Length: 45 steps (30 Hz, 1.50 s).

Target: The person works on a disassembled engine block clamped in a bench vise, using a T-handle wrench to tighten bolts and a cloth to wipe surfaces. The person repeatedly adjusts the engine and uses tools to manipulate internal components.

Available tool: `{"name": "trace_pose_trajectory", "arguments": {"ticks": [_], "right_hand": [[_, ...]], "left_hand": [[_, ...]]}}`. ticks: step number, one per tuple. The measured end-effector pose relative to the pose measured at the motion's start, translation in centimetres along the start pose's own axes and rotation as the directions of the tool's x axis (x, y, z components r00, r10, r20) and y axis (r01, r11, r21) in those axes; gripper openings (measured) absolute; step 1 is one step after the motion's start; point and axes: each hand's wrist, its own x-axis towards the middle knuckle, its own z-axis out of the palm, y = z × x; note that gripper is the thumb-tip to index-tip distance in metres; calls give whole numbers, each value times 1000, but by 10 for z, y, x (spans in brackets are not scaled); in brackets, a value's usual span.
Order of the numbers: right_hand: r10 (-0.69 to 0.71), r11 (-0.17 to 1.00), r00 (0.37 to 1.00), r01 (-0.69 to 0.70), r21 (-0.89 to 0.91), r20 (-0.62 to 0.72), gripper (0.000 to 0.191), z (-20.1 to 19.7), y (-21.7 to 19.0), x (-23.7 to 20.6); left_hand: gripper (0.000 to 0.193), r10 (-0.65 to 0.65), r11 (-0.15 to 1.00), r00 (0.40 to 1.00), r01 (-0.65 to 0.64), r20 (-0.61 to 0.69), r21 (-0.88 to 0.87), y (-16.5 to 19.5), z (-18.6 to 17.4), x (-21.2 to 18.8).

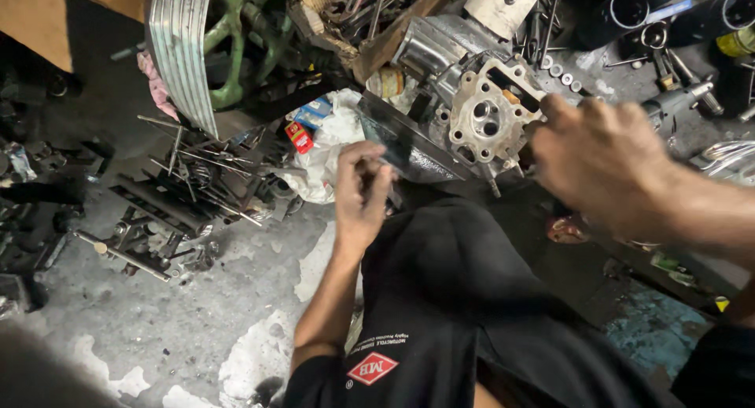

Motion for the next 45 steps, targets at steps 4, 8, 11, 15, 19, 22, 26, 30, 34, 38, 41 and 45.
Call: {"name": "trace_pose_trajectory", "arguments": {"ticks": [4,8,11,15,19,22,26,30,34,38,41,45], "right_hand": [[-134,919,985,166,359,-113,46,-20,20,14],[-69,937,998,59,345,15,55,-22,-1,44],[-162,971,973,126,203,168,33,-1,-7,55],[-218,847,976,189,497,-1,22,28,7,69],[-94,-27,961,260,965,-261,22,40,28,59],[-167,-47,896,410,911,-412,23,49,5,34],[-81,-49,863,496,867,-498,23,72,-50,18],[141,-79,819,570,818,-556,26,98,-68,5],[153,-6,925,352,936,-347,42,125,-51,-11],[189,-110,713,699,707,-675,29,144,-36,-17],[456,-674,663,693,257,-594,19,142,-54,-18],[601,-799,782,592,-103,-164,25,130,-65,-29]], "left_hand": [[26,-102,992,990,94,-101,-84,-6,-20,-8],[23,-82,993,993,74,-82,-97,-12,-18,-10],[23,-112,992,992,108,-54,-69,-10,-13,-12],[18,-64,998,998,64,-22,-26,-4,-16,-13],[11,-21,998,1000,22,15,-66,5,-23,-7],[9,13,999,983,-21,183,42,17,-22,4],[40,76,997,776,-51,626,-58,32,-6,26],[33,203,962,639,-273,742,-28,30,20,41],[21,199,912,707,121,679,-393,20,36,43],[36,-67,997,613,77,787,25,11,43,44],[57,-92,982,512,-98,854,164,1,53,44],[46,150,932,376,-361,915,-4,-23,75,32]]}}
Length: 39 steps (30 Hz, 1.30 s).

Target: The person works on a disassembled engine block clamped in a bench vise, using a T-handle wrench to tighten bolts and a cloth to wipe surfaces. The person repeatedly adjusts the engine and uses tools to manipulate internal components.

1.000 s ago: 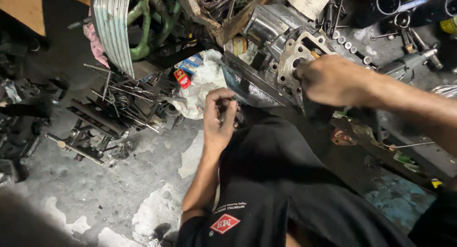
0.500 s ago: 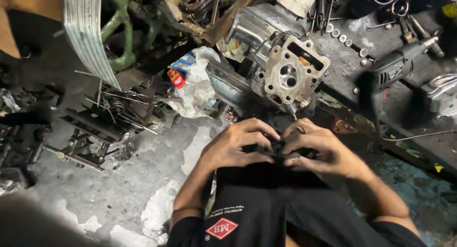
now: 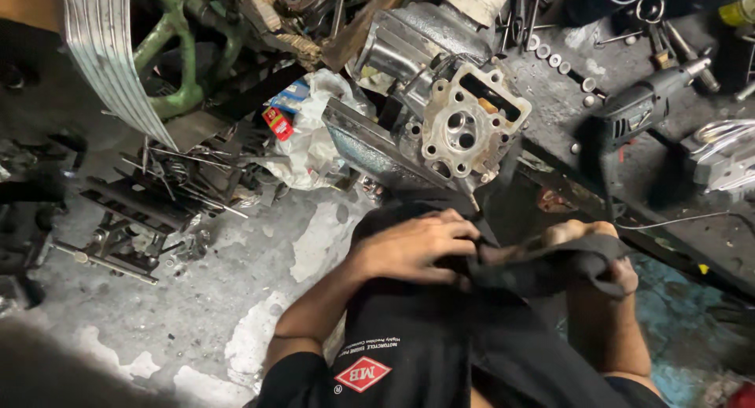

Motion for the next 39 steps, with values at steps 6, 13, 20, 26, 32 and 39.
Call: {"name": "trace_pose_trajectory", "arguments": {"ticks": [6,13,20,26,32,39], "right_hand": [[15,-193,975,222,-956,223,22,15,-19,47],[250,-609,887,456,-649,389,17,79,18,100],[450,-403,834,509,-760,320,18,71,-24,123],[534,-616,756,655,-438,379,45,72,-13,113],[542,-840,840,540,48,38,22,99,29,91],[529,-814,844,473,-338,-93,23,102,-28,121]], "left_hand": [[58,-272,857,959,280,81,-433,-31,58,2],[69,-372,690,892,79,-258,-720,-41,103,7],[88,-453,822,794,197,-404,-535,-15,83,-6],[75,-422,825,807,154,-413,-543,-12,71,-6],[61,-385,810,854,132,-349,-571,-21,76,-5],[53,-296,894,917,168,-266,-416,-8,51,-39]]}}
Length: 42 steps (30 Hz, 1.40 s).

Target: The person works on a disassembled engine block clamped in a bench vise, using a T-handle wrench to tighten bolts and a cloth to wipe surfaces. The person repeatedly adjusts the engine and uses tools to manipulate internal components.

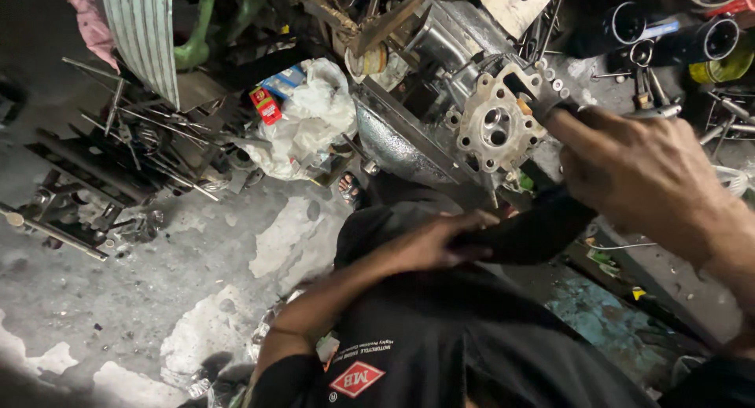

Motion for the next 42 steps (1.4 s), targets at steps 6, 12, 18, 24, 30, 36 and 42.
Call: {"name": "trace_pose_trajectory", "arguments": {"ticks": [6,12,18,24,30,36,42], "right_hand": [[-326,896,851,140,-421,-412,64,37,-35,2],[-28,931,890,-142,336,456,37,15,-27,25],[467,841,752,-540,30,465,40,14,-12,57],[361,772,930,-339,537,68,85,46,-18,97],[450,790,892,-414,452,31,15,97,-10,111],[306,821,952,-256,511,-15,17,91,22,126],[182,835,983,-147,531,-14,48,80,53,164]], "left_hand": [[29,5,993,999,0,-45,117,24,-33,-11],[24,393,890,896,-313,-208,332,32,-92,-6],[18,346,930,898,-289,-272,227,3,-154,-14],[14,363,932,773,-313,-520,185,-57,-197,-19],[19,116,993,362,-65,-925,99,-104,-219,-4],[23,122,991,474,-10,-872,133,-118,-250,33],[41,83,972,648,-221,-757,-82,-136,-267,83]]}}
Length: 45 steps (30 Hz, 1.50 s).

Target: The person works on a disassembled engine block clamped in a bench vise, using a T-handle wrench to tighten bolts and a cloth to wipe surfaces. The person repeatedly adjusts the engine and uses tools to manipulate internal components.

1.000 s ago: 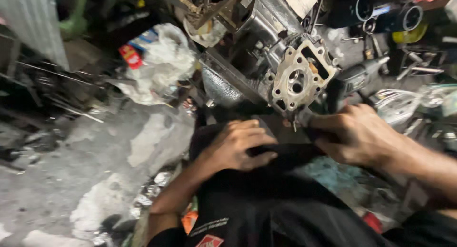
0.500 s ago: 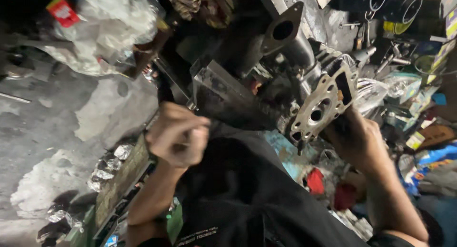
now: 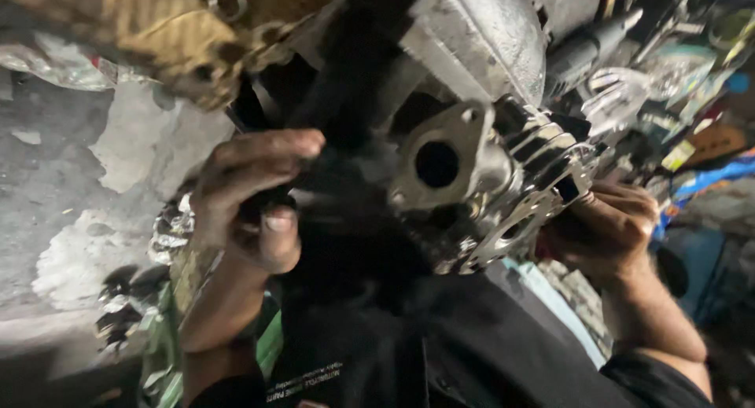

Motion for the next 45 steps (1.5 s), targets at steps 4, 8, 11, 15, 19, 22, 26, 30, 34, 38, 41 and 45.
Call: {"name": "trace_pose_trajectory", "arguments": {"ticks": [4,8,11,15,19,22,26,30,34,38,41,45], "right_hand": [[-196,981,974,194,-28,-111,32,-1,25,17],[-288,958,951,287,-18,-111,27,-3,51,31],[-361,930,927,366,38,-105,24,-9,69,43],[-415,892,900,431,136,-132,39,-11,93,50],[-435,871,881,464,164,-185,32,3,122,35],[-416,865,892,448,227,-175,31,12,139,12],[-355,868,920,390,309,-165,42,22,156,-10],[-235,840,970,171,515,61,57,27,178,-28],[-127,709,976,-38,705,179,35,20,177,-81],[-556,597,824,311,739,103,40,14,186,-120],[-673,411,736,456,790,-74,41,23,161,-147],[-649,242,734,447,861,-199,35,47,98,-179]], "left_hand": [[46,-171,973,982,182,83,-141,-8,5,9],[51,-252,961,960,263,122,-84,-12,5,15],[48,-251,966,961,257,112,-42,-15,9,26],[47,-258,966,949,253,184,50,-11,20,43],[48,-309,948,930,283,198,146,-1,40,54],[50,-358,915,921,312,156,257,13,55,55],[53,-457,815,868,320,195,483,39,69,46],[46,-113,881,986,42,123,471,47,78,44],[38,21,970,855,-144,519,198,73,73,50],[18,-1,971,754,-156,656,180,118,98,5],[21,-207,966,640,14,740,258,154,138,-38],[38,-145,980,425,-61,894,188,168,185,-73]]}}
